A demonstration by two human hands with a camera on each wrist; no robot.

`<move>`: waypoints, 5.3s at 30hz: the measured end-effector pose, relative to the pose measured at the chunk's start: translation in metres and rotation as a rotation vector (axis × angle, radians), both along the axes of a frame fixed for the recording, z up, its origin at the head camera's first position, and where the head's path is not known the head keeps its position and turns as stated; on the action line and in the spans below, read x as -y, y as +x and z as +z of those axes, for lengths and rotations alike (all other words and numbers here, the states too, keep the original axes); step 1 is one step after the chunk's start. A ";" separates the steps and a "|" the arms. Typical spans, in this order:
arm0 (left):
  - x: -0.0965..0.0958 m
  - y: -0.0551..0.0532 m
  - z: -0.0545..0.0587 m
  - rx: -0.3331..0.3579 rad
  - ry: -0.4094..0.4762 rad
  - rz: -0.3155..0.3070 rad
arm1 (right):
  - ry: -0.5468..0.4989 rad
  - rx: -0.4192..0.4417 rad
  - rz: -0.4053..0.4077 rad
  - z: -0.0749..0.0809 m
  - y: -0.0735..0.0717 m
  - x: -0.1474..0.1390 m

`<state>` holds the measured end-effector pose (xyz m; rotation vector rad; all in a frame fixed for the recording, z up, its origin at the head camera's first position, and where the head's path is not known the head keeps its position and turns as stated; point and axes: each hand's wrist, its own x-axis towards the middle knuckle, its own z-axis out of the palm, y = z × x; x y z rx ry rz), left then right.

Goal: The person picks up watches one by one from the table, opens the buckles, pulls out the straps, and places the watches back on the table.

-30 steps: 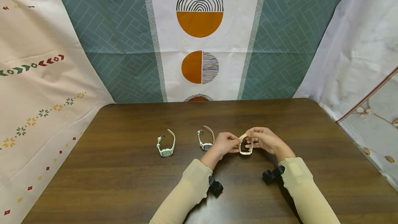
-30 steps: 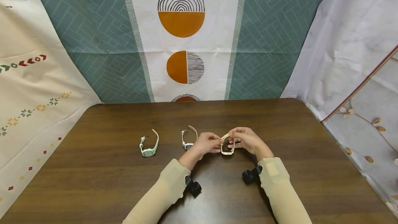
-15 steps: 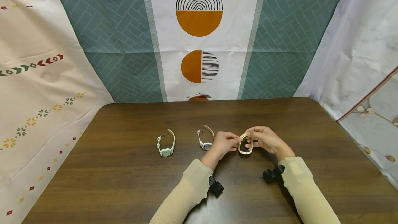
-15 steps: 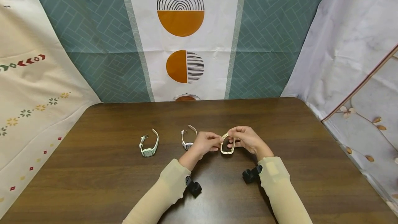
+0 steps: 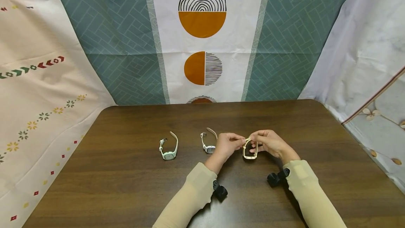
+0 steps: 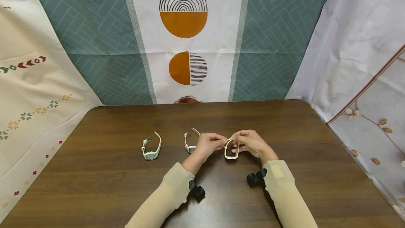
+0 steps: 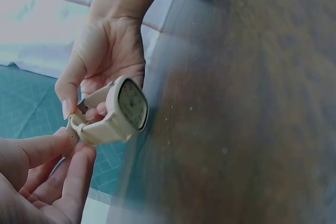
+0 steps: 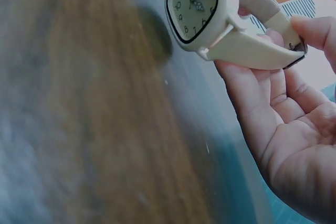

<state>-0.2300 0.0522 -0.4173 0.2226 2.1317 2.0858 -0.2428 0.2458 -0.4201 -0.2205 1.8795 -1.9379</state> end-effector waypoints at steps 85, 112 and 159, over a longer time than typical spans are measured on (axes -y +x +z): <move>-0.003 0.005 -0.001 0.018 -0.108 -0.107 | -0.045 -0.085 -0.061 0.000 0.001 0.011; -0.005 0.002 0.001 0.087 -0.052 -0.157 | -0.181 -0.164 -0.081 -0.004 0.000 0.013; -0.004 0.001 0.002 0.140 0.030 -0.091 | -0.062 -0.053 0.129 -0.004 0.001 0.013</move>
